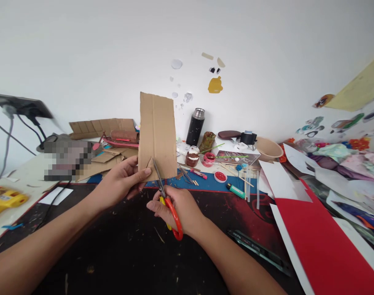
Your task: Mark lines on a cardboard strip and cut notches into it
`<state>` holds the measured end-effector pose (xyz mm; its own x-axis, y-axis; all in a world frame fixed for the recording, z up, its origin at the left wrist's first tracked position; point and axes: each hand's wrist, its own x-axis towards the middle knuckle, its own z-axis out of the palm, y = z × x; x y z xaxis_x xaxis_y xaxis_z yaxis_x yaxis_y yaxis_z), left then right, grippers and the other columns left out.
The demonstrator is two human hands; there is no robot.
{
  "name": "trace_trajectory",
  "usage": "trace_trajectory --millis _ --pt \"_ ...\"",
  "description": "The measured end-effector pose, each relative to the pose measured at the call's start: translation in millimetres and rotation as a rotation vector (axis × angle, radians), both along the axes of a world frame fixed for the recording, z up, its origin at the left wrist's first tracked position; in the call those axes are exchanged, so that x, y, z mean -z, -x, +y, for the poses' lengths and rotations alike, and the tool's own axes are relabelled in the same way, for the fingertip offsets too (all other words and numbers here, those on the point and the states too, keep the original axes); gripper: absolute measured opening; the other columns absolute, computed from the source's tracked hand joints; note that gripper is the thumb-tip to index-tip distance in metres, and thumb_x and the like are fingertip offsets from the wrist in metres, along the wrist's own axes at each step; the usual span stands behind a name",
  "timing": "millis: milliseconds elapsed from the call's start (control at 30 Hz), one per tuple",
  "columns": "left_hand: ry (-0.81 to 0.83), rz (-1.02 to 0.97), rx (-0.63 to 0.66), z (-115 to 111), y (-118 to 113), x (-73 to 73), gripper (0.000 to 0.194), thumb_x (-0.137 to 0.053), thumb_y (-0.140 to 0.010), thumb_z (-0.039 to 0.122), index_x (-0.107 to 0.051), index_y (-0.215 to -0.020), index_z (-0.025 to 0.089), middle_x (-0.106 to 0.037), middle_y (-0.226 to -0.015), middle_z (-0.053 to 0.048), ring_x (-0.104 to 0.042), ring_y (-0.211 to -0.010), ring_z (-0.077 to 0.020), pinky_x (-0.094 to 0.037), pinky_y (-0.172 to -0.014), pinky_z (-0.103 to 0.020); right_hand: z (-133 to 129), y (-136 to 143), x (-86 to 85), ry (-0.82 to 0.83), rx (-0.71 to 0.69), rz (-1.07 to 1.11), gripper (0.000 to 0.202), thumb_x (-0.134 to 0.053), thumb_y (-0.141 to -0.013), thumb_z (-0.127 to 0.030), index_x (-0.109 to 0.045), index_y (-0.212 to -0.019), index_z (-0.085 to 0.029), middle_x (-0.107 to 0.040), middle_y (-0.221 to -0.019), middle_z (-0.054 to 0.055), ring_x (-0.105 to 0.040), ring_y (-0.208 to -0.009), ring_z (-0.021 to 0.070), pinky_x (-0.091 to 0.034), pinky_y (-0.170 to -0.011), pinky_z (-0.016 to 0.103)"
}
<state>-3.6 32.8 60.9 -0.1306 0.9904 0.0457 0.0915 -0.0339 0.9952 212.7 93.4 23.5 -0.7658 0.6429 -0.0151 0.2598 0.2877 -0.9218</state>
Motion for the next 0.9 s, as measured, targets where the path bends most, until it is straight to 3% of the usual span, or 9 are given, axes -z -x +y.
trace_trajectory --millis 133,300,533,900 --pt "0.000 -0.013 0.010 -0.5 -0.9 0.1 0.055 -0.088 -0.092 0.072 -0.063 -0.101 0.023 -0.059 -0.059 0.008 -0.042 -0.037 -0.0063 -0.029 -0.034 -0.017 1.3 -2.3 -3.0 -0.024 -0.020 -0.022 0.046 -0.092 -0.097 -0.065 -0.075 -0.108 -0.023 -0.081 -0.082 0.001 -0.075 -0.070 0.0198 -0.055 -0.067 0.028" --pt "0.009 -0.006 0.038 -1.1 -2.1 -0.4 0.054 -0.088 -0.092 0.071 -0.064 -0.100 0.023 -0.060 -0.060 0.008 -0.045 -0.038 -0.0069 -0.031 -0.035 -0.017 1.5 -1.9 -3.7 -0.028 -0.027 -0.006 0.043 -0.087 -0.101 -0.065 -0.074 -0.104 -0.023 -0.080 -0.082 0.001 -0.079 -0.075 0.0204 -0.058 -0.071 0.029" --pt "0.014 -0.004 0.054 -1.5 -2.0 -0.6 0.053 -0.087 -0.093 0.070 -0.065 -0.103 0.022 -0.060 -0.060 0.008 -0.044 -0.038 -0.0065 -0.031 -0.035 -0.017 0.0 0.9 -3.3 -0.074 0.012 -0.020 0.031 -0.091 -0.101 -0.049 -0.074 -0.095 -0.023 -0.069 -0.069 -0.004 -0.067 -0.060 0.0163 -0.052 -0.065 0.028" --pt "0.027 0.002 0.046 0.2 -5.4 2.6 0.053 -0.087 -0.093 0.069 -0.063 -0.099 0.023 -0.060 -0.060 0.007 -0.044 -0.038 -0.0070 -0.029 -0.034 -0.018 0.8 2.5 -4.2 -0.197 0.060 -0.107 0.026 -0.082 -0.106 -0.037 -0.069 -0.089 -0.023 -0.075 -0.079 0.000 -0.069 -0.070 0.0185 -0.050 -0.072 0.030"
